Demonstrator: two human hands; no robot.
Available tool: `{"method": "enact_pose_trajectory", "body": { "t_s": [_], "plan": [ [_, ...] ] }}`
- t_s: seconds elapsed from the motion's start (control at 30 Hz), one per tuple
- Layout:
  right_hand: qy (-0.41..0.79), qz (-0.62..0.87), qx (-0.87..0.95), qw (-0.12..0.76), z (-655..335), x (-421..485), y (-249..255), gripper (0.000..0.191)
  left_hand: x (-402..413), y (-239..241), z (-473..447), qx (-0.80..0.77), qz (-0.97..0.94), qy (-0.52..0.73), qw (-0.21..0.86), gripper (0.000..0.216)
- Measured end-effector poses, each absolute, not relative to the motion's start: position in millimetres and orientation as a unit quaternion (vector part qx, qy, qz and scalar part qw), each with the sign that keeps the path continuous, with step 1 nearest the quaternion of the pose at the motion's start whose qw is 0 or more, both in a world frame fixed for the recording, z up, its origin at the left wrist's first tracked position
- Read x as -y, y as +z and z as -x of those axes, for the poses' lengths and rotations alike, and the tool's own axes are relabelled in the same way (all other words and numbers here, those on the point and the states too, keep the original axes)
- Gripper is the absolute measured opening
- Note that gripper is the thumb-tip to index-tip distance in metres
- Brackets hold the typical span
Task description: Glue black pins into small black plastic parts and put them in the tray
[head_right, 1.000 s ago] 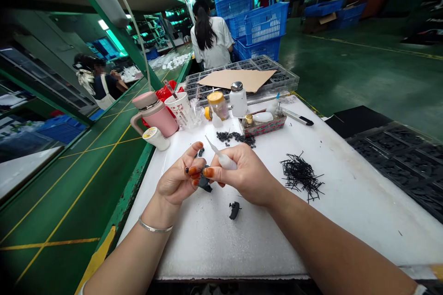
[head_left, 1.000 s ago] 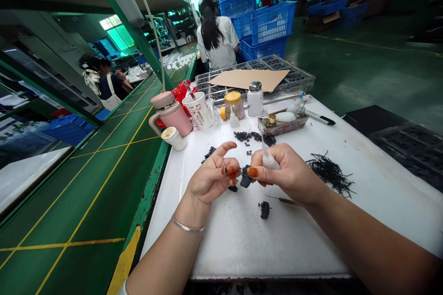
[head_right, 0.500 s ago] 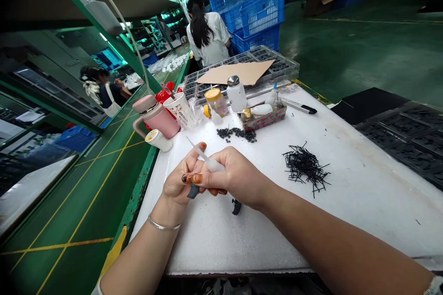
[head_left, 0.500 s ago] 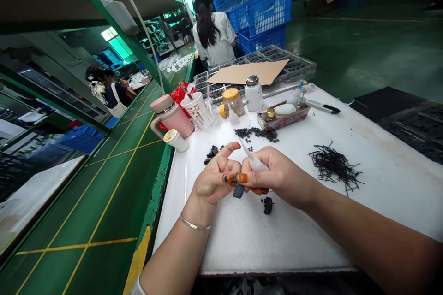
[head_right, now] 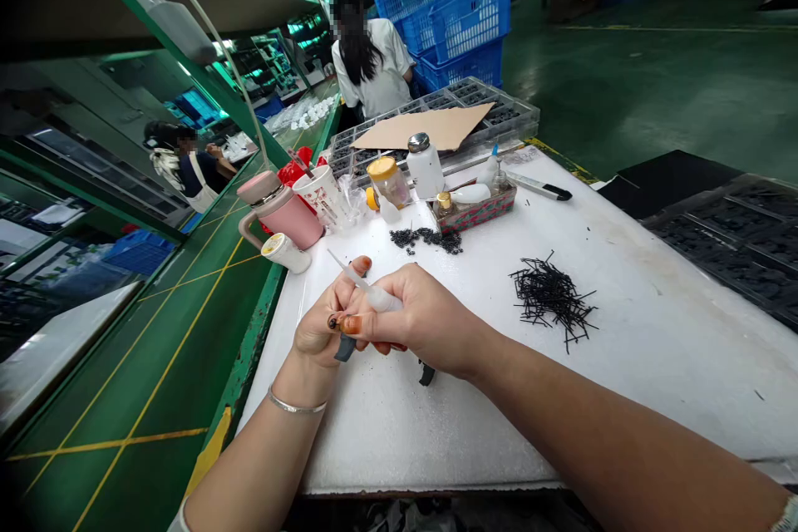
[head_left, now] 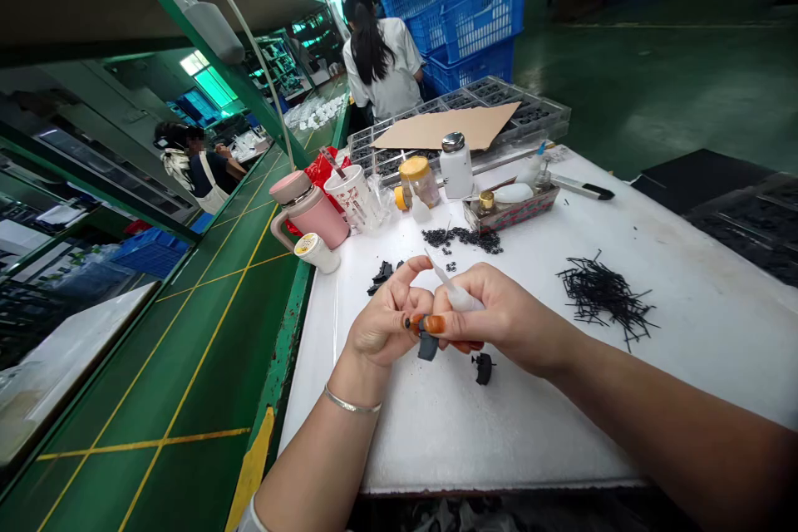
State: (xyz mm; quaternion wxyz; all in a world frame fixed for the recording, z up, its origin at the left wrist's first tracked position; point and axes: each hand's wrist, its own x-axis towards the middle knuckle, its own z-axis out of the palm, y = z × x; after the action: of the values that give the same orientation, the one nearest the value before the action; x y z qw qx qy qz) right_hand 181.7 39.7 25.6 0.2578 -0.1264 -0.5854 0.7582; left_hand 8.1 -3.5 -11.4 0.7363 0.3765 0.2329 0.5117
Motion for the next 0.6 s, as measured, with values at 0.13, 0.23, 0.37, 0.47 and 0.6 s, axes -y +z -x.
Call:
{"method": "enact_pose_trajectory", "body": {
  "t_s": [0.13, 0.23, 0.37, 0.47, 0.6],
  "plan": [
    [0.753, 0.134, 0.591, 0.254, -181.3, -39.9, 25.7, 0.034, 2.4, -11.2, -8.1, -0.212, -0.382, 0.508, 0.742, 0.059],
    [0.751, 0.143, 0.594, 0.25, -181.5, -39.5, 25.9, 0.033, 2.2, -11.1, -8.1, -0.211, -0.38, 0.506, 0.745, 0.058],
    [0.748, 0.149, 0.597, 0.249, -181.9, -39.4, 25.0, 0.033, 2.4, -11.8, -7.4, -0.22, -0.382, 0.504, 0.743, 0.059],
    [0.75, 0.149, 0.596, 0.246, -181.6, -39.8, 23.5, 0.032, 2.6, -11.7, -6.8, -0.23, -0.388, 0.501, 0.739, 0.058],
    [0.771, 0.135, 0.574, 0.241, -180.4, -40.0, 21.4, 0.03, 2.6, -10.2, -5.9, -0.241, -0.393, 0.497, 0.735, 0.058]
  ]
}}
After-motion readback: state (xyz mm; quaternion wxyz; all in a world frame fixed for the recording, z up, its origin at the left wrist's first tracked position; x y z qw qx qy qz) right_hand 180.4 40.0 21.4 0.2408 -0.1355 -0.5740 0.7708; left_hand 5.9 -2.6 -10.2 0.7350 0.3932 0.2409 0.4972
